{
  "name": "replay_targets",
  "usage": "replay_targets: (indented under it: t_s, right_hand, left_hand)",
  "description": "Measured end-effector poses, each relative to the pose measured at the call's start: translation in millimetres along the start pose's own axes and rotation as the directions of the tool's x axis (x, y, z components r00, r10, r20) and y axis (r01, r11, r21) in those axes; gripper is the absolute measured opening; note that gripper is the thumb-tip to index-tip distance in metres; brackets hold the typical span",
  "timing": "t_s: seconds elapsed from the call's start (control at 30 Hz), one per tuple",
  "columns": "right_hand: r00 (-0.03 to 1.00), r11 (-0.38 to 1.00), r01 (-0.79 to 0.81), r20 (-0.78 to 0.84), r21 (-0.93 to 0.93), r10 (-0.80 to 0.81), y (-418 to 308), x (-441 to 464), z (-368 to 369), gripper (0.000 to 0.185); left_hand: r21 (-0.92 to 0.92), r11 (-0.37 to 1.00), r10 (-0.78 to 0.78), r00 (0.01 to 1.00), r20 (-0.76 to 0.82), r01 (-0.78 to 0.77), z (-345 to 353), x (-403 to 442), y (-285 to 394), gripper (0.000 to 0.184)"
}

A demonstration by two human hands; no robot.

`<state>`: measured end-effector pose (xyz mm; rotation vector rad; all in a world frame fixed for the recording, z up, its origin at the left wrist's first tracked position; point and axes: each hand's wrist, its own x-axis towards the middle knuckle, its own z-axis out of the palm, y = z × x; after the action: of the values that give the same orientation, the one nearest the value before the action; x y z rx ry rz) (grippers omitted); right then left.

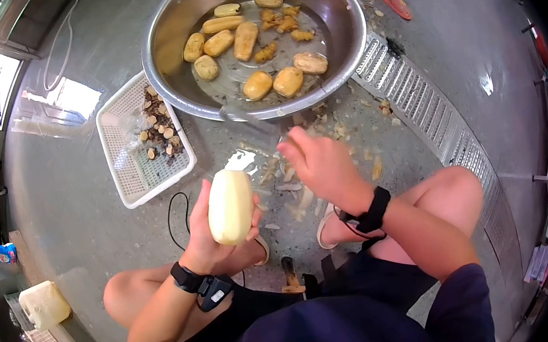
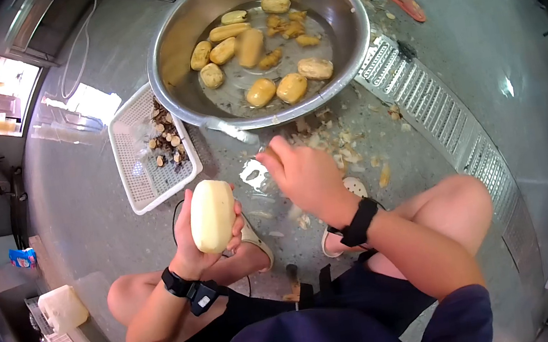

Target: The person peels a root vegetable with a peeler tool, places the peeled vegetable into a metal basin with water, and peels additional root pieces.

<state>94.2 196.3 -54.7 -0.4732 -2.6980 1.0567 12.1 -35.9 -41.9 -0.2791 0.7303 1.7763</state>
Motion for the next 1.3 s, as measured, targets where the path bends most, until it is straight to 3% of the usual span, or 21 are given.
replay_targets:
  t_s: [0.07, 0.23, 0.3, 0.4, 0.5, 0.53, 0.6, 0.73, 0.77, 0.9, 1.0, 1.03, 1.1, 1.2, 1.3]
  right_hand:
    - [0.997, 0.996, 0.073, 0.012, 0.053, -0.074, -6, -11, 0, 0.032]
    - [0.979, 0.962, 0.174, 0.071, 0.212, -0.192, -26, -31, -5, 0.025]
    - [0.951, 0.934, 0.294, 0.033, 0.202, -0.306, -28, -35, -2, 0.027]
    - [0.904, 0.907, 0.416, 0.072, 0.073, -0.421, -38, -40, -5, 0.030]
    - [0.893, 0.894, 0.447, 0.058, -0.026, -0.445, -42, -39, -6, 0.033]
    - [0.901, 0.901, 0.433, 0.060, -0.030, -0.431, -42, -39, -8, 0.033]
    - [0.913, 0.914, 0.405, 0.063, -0.036, -0.402, -41, -35, -10, 0.032]
    - [0.997, 0.999, 0.051, 0.058, -0.020, -0.049, -21, -13, -10, 0.035]
    - [0.998, 1.000, 0.000, 0.055, -0.017, 0.001, -11, -8, -11, 0.035]
    - [0.991, 0.995, -0.054, 0.131, 0.087, 0.042, -16, -12, -15, 0.034]
    - [0.971, 0.885, -0.164, 0.230, 0.436, 0.066, -14, -21, 1, 0.034]
    - [0.949, 0.837, -0.246, 0.295, 0.489, 0.106, -17, -25, 3, 0.033]
    - [0.891, 0.714, -0.405, 0.422, 0.571, 0.167, -29, -33, 8, 0.032]
    - [0.946, 0.547, -0.316, 0.303, 0.775, 0.118, -36, -41, 23, 0.033]
    - [0.918, 0.427, -0.396, 0.362, 0.813, 0.163, -38, -36, 13, 0.031]
  left_hand:
    - [-0.038, 0.999, 0.007, 0.997, 0.080, -0.004, -3, -3, 4, 0.068]
    - [0.006, 0.997, 0.074, 0.994, 0.082, -0.074, -1, -5, 7, 0.071]
    - [0.005, 0.994, 0.109, 0.989, 0.103, -0.110, 7, -6, 12, 0.072]
    - [-0.070, 0.997, 0.026, 0.994, 0.108, -0.018, 11, -9, 17, 0.073]
    - [-0.055, 0.998, 0.000, 0.991, 0.131, 0.008, 9, -8, 13, 0.075]
    - [-0.057, 0.998, -0.005, 0.992, 0.122, 0.012, 9, -9, 11, 0.076]
    - [0.139, 0.983, 0.116, 0.992, 0.046, -0.122, 1, -10, 6, 0.075]
    - [0.518, 0.829, 0.255, 0.967, -0.013, -0.212, 5, -7, 2, 0.073]
    - [0.531, 0.818, 0.252, 0.968, 0.014, -0.221, 9, -8, 0, 0.071]
    - [0.166, 0.965, 0.198, 0.979, 0.042, -0.203, 7, -4, 7, 0.065]
    - [0.226, 0.911, 0.382, 0.912, -0.151, -0.344, 0, 2, 16, 0.062]
    - [0.263, 0.895, 0.395, 0.914, -0.091, -0.361, -3, 2, 22, 0.056]
    - [0.292, 0.859, 0.469, 0.875, -0.121, -0.420, 5, 0, 21, 0.052]
    - [0.318, 0.811, 0.539, 0.838, -0.082, -0.491, 26, -1, 18, 0.050]
    - [0.358, 0.765, 0.581, 0.814, -0.023, -0.536, 27, -1, 5, 0.057]
